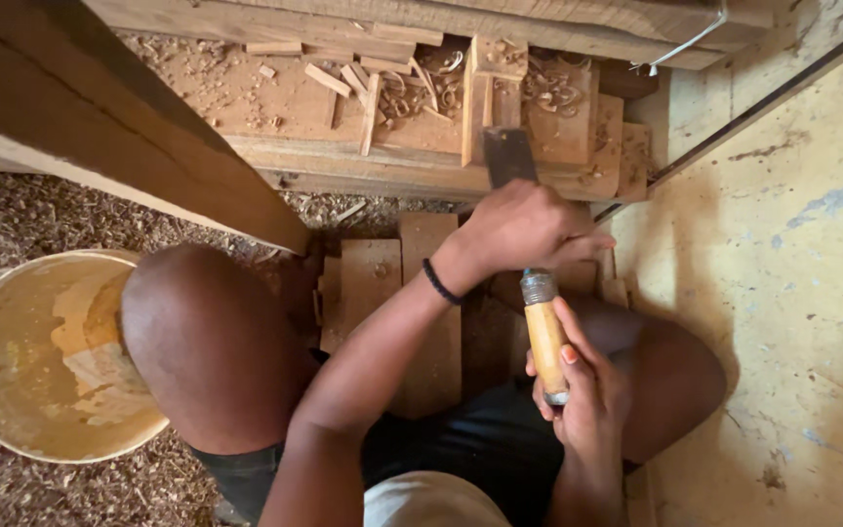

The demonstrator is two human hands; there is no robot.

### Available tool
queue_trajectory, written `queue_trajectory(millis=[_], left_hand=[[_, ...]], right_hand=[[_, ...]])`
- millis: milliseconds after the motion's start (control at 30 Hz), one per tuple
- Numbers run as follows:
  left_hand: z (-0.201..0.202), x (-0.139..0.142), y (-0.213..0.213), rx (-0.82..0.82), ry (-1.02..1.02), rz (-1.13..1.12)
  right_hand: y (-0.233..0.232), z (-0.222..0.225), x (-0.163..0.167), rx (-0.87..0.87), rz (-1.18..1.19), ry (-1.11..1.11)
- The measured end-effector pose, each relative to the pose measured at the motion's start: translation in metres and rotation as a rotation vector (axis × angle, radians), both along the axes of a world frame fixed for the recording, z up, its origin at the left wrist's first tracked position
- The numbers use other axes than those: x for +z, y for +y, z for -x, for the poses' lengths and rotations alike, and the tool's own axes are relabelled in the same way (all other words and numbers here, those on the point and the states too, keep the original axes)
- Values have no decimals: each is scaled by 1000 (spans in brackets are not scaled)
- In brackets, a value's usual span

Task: The person works on wood with a chisel, scraping small wood pieces and adjusting segments manually while surrounded by wood shavings.

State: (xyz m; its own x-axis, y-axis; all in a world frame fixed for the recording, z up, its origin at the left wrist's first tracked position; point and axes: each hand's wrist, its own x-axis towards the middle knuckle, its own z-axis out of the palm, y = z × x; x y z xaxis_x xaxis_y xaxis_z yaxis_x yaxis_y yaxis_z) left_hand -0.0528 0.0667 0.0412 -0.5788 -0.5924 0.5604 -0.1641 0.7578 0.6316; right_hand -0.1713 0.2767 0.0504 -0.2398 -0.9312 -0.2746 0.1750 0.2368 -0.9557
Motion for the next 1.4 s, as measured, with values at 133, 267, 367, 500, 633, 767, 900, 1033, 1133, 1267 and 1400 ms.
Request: queue_trajectory(millis=[133,267,367,500,633,767,900,1033,1133,1267,1400], left_hand=[[1,-4,-2,19,-60,-93],[6,-7,-8,42,-60,-42],[6,-10,-9,73,-73,-47],[2,-17,-14,42,-67,-55],[2,-23,-26,-20,31,-28],[5,-26,-31,13,-33,-22],[6,-28,-35,-11,-81,-5],[5,-32,-41,1,-3,-8],[5,-36,-55,-6,-69,-47],[9,-38,-75,29,-118,-11],[11,-38,-77,55,-77,73]], right_hand=[[-2,0,1,15,-65,2],[-6,0,3,36,-82,13],[-11,-6,2,50,-98,68],[-14,-20,2,111,-119,189],[-23,-28,3,170,-96,208],[-27,-32,8,208,-85,235],[-29,-34,8,199,-117,228],[-37,-42,-2,212,-59,226],[-49,-43,-7,196,-77,199],[-67,-43,-11,166,-88,211],[-72,-42,-14,135,-80,148]])
